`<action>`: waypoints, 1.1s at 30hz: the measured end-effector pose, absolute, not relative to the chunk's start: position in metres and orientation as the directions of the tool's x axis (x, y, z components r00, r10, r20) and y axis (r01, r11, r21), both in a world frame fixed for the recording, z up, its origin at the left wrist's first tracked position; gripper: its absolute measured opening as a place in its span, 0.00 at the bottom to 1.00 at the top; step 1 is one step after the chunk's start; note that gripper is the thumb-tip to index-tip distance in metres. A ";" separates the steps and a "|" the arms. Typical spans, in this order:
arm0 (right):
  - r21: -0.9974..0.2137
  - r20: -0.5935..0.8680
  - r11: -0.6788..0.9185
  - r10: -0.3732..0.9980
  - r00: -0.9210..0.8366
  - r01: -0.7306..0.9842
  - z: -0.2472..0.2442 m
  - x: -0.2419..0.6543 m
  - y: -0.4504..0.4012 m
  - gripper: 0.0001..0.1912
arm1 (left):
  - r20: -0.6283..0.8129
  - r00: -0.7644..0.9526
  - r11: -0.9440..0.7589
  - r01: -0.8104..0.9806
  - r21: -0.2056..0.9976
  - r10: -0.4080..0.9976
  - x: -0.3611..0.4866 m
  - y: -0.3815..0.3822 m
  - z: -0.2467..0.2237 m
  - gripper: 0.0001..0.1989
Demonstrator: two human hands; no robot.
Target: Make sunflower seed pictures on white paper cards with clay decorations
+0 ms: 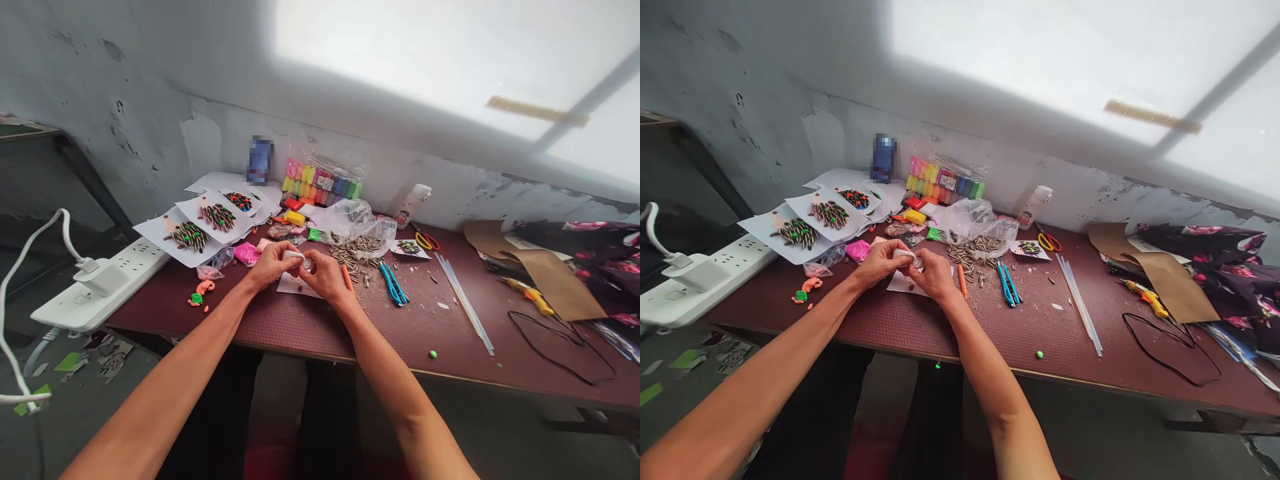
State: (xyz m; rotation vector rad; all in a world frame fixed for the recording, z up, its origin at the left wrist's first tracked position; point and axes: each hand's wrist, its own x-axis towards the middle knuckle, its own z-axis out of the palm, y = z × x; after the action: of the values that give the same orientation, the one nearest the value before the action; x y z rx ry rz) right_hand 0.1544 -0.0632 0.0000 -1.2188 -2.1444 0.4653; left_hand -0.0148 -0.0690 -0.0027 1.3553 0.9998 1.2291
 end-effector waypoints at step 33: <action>-0.774 0.296 0.355 0.935 -0.195 0.525 0.009 0.199 -0.061 0.10 | 0.107 -0.143 -0.130 -0.162 0.978 0.984 -0.022 -0.059 -0.004 0.18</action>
State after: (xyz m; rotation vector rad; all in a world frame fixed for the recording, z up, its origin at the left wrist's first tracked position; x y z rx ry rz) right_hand 0.1993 -0.0612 0.0093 -1.2791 -1.8486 0.6739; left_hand -0.0220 -0.0593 -0.0041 1.0998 1.1168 1.4717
